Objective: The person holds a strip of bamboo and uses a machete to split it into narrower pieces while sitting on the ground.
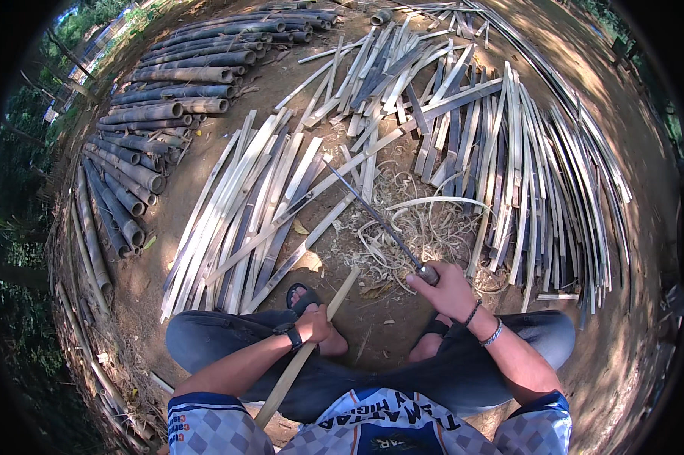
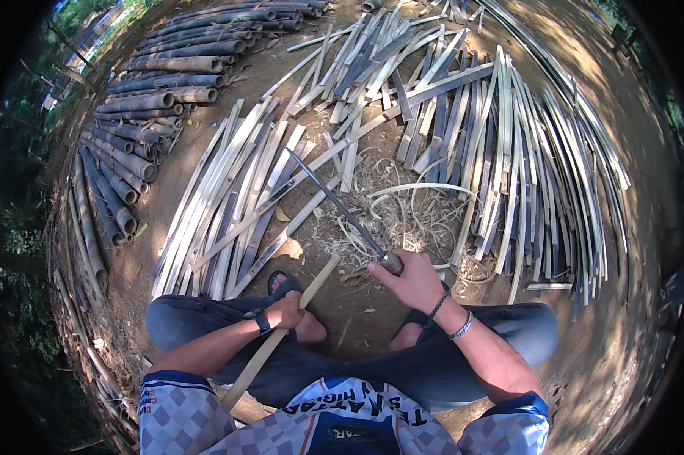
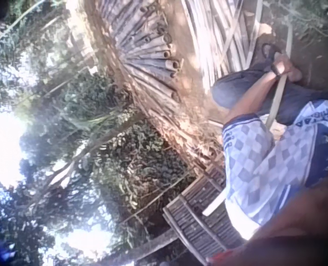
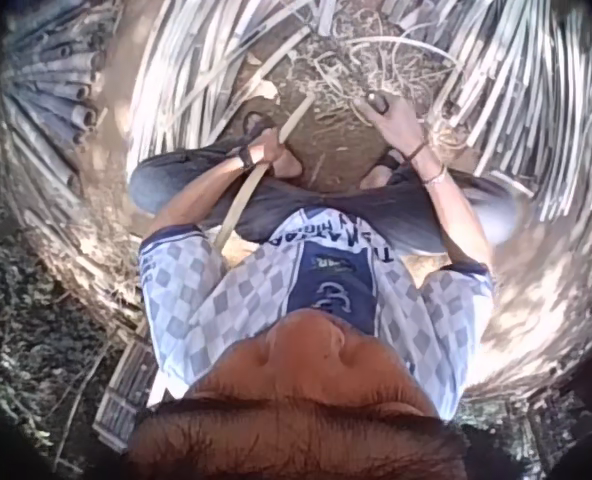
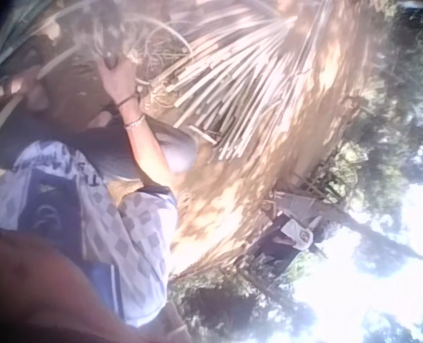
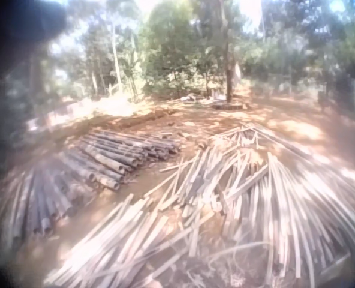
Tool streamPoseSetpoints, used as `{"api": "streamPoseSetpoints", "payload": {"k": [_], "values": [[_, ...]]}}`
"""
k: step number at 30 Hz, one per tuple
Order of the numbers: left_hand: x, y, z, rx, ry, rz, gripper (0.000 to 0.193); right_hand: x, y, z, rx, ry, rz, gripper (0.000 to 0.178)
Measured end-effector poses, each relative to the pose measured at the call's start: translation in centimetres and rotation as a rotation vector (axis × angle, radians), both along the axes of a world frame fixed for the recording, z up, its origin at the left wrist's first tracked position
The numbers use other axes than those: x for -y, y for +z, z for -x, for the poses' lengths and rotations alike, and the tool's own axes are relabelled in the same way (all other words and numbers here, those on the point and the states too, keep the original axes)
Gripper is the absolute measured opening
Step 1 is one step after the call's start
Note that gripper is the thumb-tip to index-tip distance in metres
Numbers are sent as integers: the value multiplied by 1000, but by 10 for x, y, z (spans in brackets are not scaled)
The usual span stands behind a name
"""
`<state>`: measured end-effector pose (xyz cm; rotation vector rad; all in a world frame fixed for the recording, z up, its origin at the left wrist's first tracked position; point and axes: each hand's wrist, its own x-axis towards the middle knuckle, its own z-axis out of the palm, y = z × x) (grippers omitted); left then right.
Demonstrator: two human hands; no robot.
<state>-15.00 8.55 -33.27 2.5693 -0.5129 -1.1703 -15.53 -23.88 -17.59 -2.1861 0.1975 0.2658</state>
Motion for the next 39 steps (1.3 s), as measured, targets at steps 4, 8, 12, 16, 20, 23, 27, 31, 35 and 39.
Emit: {"api": "streamPoseSetpoints", "payload": {"k": [4, 8, 12, 16, 20, 23, 27, 31, 35, 39], "values": [[12, 26, -22, -87, -50, -92, 60, -46, -61, 6, -139, -63, -54, 48], [26, 5, -7, 501, -226, -406, 52, -81, -132, -16, -139, -78, -91, 51], [87, 6, 32, 788, -374, -689, 39, -103, -184, -34, -137, -93, -158, 53], [129, 36, 86, 233, -5, -290, 53, -120, -245, -27, -141, -81, -157, 53], [101, 9, 106, -587, 1546, 457, 78, -128, -250, -29, -252, 19, -148, 51], [90, -6, 82, -166, 2006, 1009, 80, -128, -248, -27, -241, 52, -176, 53], [103, 11, 59, 272, 1978, 1226, 58, -129, -247, -30, -205, -12, -224, 51], [78, 36, 46, 398, 1877, 1478, 36, -156, -244, -26, -321, -154, -407, 47], [43, 139, 32, 862, 1484, 1367, 41, -192, -250, -19, -373, -376, -548, 46], [-11, 221, 27, 1264, 1297, 1391, 26, -211, -251, -8, -370, -423, -580, 49]]}}
